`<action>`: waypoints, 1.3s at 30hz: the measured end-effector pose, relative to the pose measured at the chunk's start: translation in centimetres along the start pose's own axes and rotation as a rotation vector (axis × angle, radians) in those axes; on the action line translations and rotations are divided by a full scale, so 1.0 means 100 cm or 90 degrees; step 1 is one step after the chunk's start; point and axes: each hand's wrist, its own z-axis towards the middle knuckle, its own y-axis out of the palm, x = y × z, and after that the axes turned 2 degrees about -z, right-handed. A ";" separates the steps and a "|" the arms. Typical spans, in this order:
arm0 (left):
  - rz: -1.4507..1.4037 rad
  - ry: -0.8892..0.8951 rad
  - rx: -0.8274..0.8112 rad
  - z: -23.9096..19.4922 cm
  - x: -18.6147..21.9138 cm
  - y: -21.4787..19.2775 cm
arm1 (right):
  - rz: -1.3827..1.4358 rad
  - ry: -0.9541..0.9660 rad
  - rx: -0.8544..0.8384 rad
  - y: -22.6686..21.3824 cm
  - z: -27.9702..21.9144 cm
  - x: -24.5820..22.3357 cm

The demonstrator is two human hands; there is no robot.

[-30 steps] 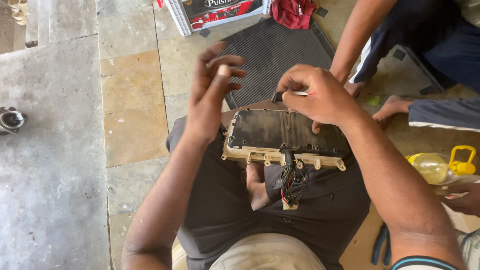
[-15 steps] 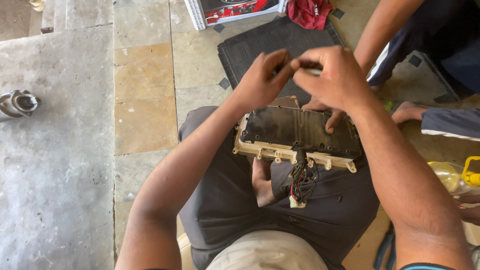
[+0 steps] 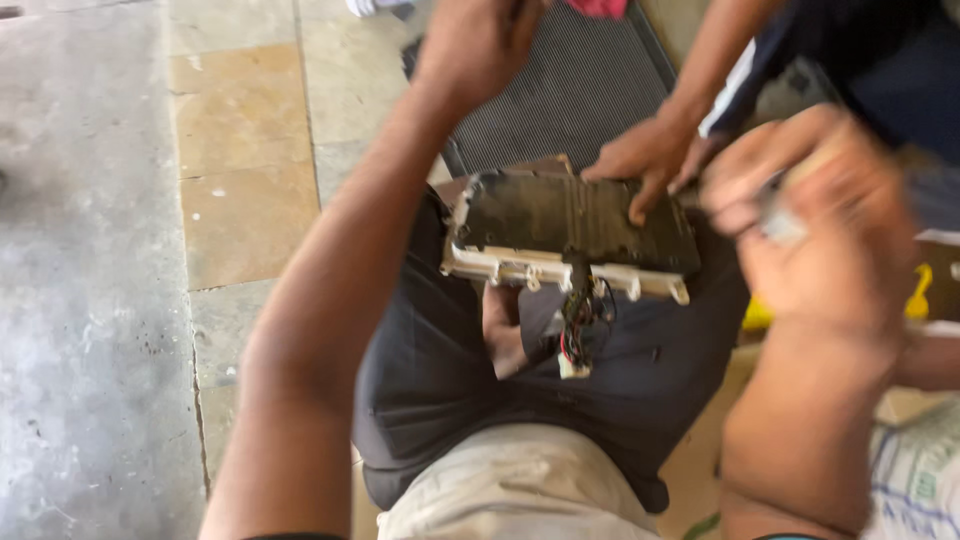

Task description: The person sits on the floor and repairs a rectangular electronic component by stripping wires with pliers, twisting them together, and wrapping the connections with black electrical tape. The person handles the component and wires directly with their hands while seated.

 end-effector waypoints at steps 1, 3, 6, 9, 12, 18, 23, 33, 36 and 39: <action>-0.046 0.096 0.053 -0.014 0.009 -0.012 | 0.066 0.022 0.094 -0.019 -0.028 0.000; -0.183 0.167 0.120 -0.024 0.029 -0.047 | 0.070 0.067 0.268 -0.062 -0.064 0.018; -0.114 0.033 0.077 -0.079 0.073 -0.105 | -0.125 0.245 0.447 -0.099 -0.156 0.059; -0.230 -0.113 0.063 -0.130 0.126 -0.134 | -0.768 0.407 0.379 -0.103 -0.264 0.097; -0.247 0.025 0.074 -0.166 0.157 -0.133 | -0.872 0.526 0.447 -0.092 -0.335 0.128; -0.454 -0.127 -0.088 -0.233 0.200 -0.078 | -1.107 0.549 0.275 -0.075 -0.309 0.113; -0.620 -0.326 -0.120 -0.269 0.222 -0.050 | -0.914 0.201 0.280 -0.020 -0.204 0.057; -0.824 -0.435 -0.005 -0.271 0.247 -0.037 | -0.429 -0.324 0.107 0.143 -0.112 0.046; -0.844 -0.427 0.013 -0.271 0.251 -0.033 | -0.403 -0.295 0.102 0.139 -0.114 0.051; -0.892 -0.474 -0.039 -0.273 0.248 -0.024 | -0.388 -0.266 0.108 0.132 -0.122 0.061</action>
